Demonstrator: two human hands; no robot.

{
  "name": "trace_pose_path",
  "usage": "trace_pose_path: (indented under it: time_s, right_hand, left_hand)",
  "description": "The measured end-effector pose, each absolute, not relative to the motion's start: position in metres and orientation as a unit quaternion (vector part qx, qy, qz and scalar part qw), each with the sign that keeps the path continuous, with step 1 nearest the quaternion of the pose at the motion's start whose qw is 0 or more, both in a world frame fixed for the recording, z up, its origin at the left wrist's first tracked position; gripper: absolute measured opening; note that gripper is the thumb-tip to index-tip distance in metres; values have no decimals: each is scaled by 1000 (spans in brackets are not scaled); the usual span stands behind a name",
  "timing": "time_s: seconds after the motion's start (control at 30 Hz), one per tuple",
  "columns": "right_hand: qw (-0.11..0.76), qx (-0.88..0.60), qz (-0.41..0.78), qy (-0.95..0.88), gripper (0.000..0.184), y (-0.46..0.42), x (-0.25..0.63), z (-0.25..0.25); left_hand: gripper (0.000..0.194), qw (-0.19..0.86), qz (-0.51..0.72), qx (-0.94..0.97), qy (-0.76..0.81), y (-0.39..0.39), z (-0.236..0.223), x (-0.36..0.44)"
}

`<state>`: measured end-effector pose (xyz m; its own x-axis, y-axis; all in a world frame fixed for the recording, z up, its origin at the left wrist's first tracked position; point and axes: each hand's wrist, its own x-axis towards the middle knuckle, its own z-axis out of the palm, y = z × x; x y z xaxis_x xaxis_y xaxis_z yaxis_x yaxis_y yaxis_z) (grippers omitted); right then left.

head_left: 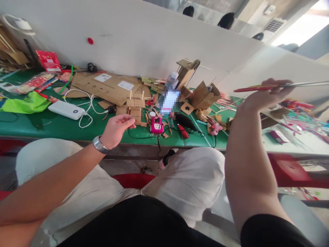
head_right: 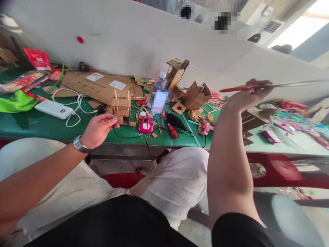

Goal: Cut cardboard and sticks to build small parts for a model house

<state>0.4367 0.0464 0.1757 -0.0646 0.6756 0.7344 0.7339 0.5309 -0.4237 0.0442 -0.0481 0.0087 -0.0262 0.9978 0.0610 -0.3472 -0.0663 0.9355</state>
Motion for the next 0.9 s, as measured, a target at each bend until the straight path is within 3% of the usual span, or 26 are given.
trace_pose_path:
  time_s: [0.23, 0.33, 0.5, 0.67, 0.9]
  right_hand:
    - [659, -453, 100, -592, 25, 43, 398, 86]
    - [572, -414, 199, -679, 25, 18, 360, 55]
    - [439, -344, 130, -819, 31, -31, 319, 47]
    - [409, -350, 44, -841, 33, -46, 309, 47]
    - [380, -398, -8, -835, 33, -56, 297, 41]
  left_hand:
    - [31, 611, 590, 382, 364, -49, 7, 45]
    - [31, 632, 586, 367, 350, -49, 6, 44]
    - [26, 704, 566, 346, 252, -52, 11, 44]
    - [21, 779, 528, 291, 175, -57, 18, 46]
    - [22, 797, 513, 276, 157, -59, 15, 46]
